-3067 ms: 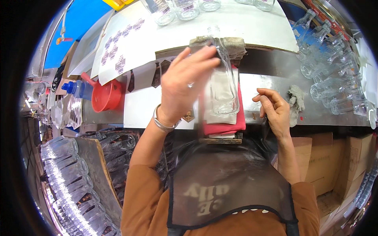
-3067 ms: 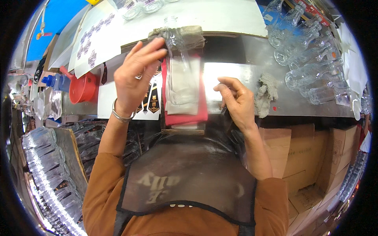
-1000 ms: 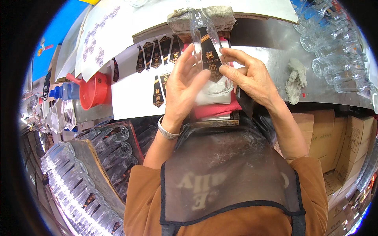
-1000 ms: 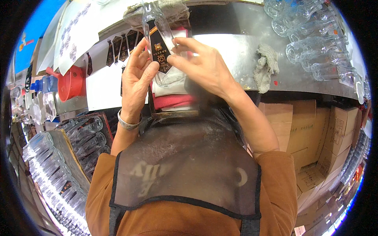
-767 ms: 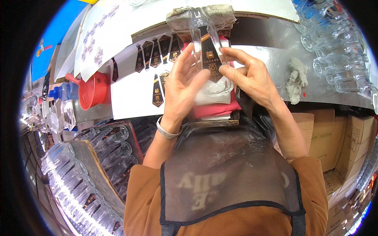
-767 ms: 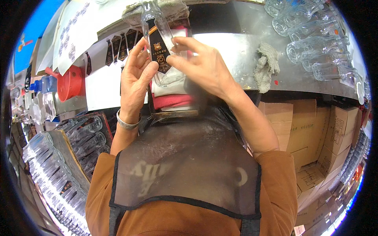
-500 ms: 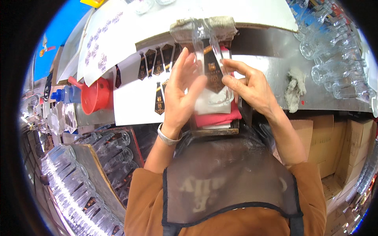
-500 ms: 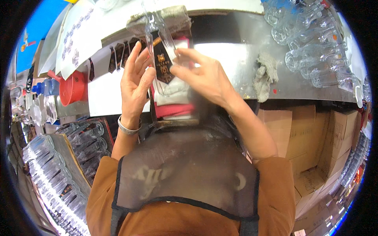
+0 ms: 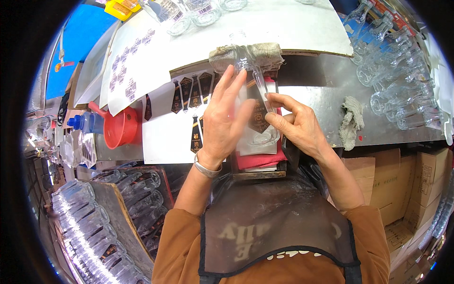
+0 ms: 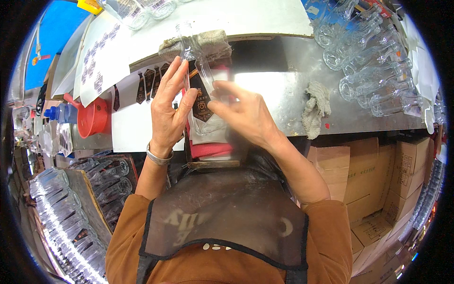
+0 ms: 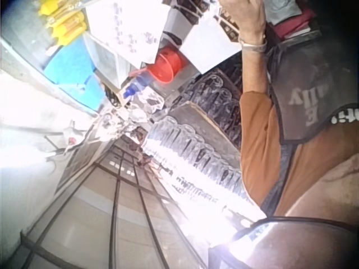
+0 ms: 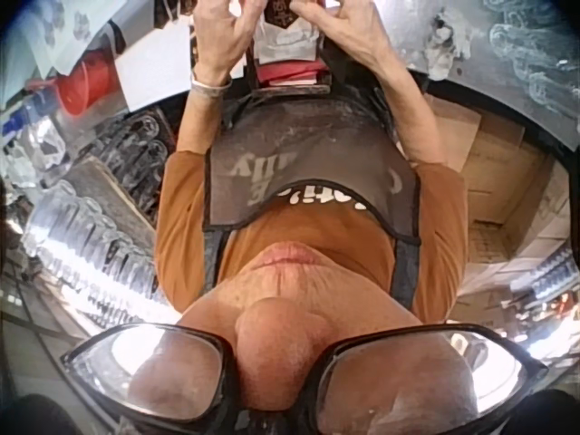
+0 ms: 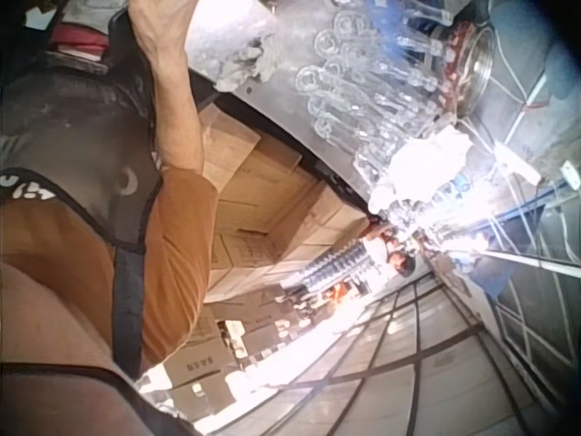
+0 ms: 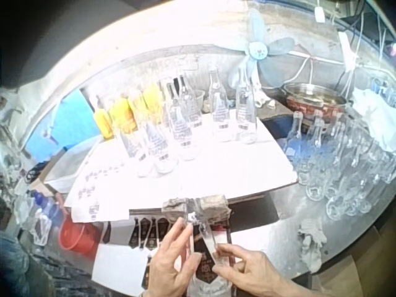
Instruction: The person repeatedly picks clear plastic bottles, places them on a padded stand, applies a printed label to the bottle surface, and smooths it with a black squeegee. The person then sets the labeled bottle aside and repeats the process with additional bottles.
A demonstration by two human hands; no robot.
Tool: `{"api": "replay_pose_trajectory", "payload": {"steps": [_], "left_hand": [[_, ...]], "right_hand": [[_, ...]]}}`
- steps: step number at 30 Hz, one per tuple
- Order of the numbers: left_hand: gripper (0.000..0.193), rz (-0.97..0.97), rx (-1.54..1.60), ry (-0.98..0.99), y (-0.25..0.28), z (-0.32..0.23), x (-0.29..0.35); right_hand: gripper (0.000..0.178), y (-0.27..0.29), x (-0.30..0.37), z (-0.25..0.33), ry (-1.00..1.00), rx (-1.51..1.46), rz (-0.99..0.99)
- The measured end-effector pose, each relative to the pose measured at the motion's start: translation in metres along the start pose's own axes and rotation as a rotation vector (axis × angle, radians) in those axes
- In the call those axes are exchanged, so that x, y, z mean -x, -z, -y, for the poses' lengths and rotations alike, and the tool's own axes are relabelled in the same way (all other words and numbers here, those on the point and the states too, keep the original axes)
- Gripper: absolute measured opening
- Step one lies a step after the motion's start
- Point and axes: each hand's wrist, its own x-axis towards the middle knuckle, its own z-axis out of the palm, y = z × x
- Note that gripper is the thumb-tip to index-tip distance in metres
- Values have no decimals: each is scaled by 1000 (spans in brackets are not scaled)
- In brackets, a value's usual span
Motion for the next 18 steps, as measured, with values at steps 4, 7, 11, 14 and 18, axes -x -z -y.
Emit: {"api": "replay_pose_trajectory", "payload": {"steps": [4, 7, 11, 14, 18], "left_hand": [[54, -8, -23, -26, 0, 0, -1], [54, -18, -16, -23, -2, -1, -1], [54, -22, -39, -38, -2, 0, -1], [54, -23, -39, -30, -1, -1, 0], [54, -16, -51, -41, -1, -2, -2]], "right_hand": [[51, 0, 0, 1, 4, 17, -3], [51, 1, 0, 1, -14, 21, -1], [49, 1, -1, 0, 35, 3, -1], [43, 8, -8, -19, 25, -216, 11], [47, 44, -33, -51, -112, -717, -379]]}}
